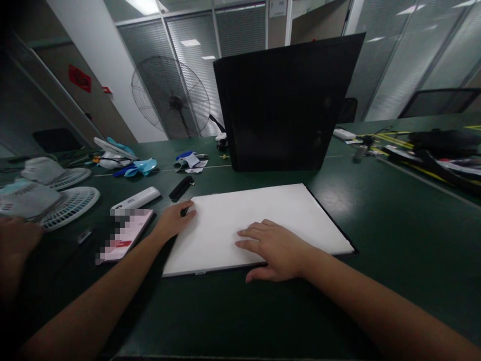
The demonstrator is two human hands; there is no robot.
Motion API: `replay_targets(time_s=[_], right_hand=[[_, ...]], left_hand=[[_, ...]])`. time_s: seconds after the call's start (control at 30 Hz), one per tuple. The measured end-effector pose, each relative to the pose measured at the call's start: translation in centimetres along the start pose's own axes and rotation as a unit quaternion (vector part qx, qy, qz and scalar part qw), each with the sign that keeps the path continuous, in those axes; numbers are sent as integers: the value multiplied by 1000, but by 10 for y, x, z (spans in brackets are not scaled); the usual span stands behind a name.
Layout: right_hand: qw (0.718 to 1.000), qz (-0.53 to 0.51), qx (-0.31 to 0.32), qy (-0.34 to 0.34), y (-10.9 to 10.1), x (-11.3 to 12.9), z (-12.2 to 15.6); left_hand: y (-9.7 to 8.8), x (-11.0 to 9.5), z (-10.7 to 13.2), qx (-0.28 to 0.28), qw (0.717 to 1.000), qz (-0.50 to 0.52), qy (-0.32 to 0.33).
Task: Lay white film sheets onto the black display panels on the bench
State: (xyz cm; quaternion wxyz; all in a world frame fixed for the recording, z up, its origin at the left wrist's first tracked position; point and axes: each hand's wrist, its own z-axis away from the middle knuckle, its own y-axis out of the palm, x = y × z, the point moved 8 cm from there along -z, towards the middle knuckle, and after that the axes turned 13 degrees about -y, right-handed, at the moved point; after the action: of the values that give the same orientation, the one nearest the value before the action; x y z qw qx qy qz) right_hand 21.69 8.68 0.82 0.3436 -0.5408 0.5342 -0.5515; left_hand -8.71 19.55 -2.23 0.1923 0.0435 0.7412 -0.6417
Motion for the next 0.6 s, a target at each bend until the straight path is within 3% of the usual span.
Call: replay_targets(time_s=[0.13, 0.37, 0.6], right_hand=[[1000, 6, -2, -7, 3, 4, -5], [990, 117, -28, -76, -1, 17, -9], [928, 296, -95, -204, 3, 55, -6]], left_hand=[[-1, -2, 2, -17, 1000, 5, 10], [18, -2, 1, 43, 995, -59, 68], [17, -4, 1, 40, 996, -36, 67]])
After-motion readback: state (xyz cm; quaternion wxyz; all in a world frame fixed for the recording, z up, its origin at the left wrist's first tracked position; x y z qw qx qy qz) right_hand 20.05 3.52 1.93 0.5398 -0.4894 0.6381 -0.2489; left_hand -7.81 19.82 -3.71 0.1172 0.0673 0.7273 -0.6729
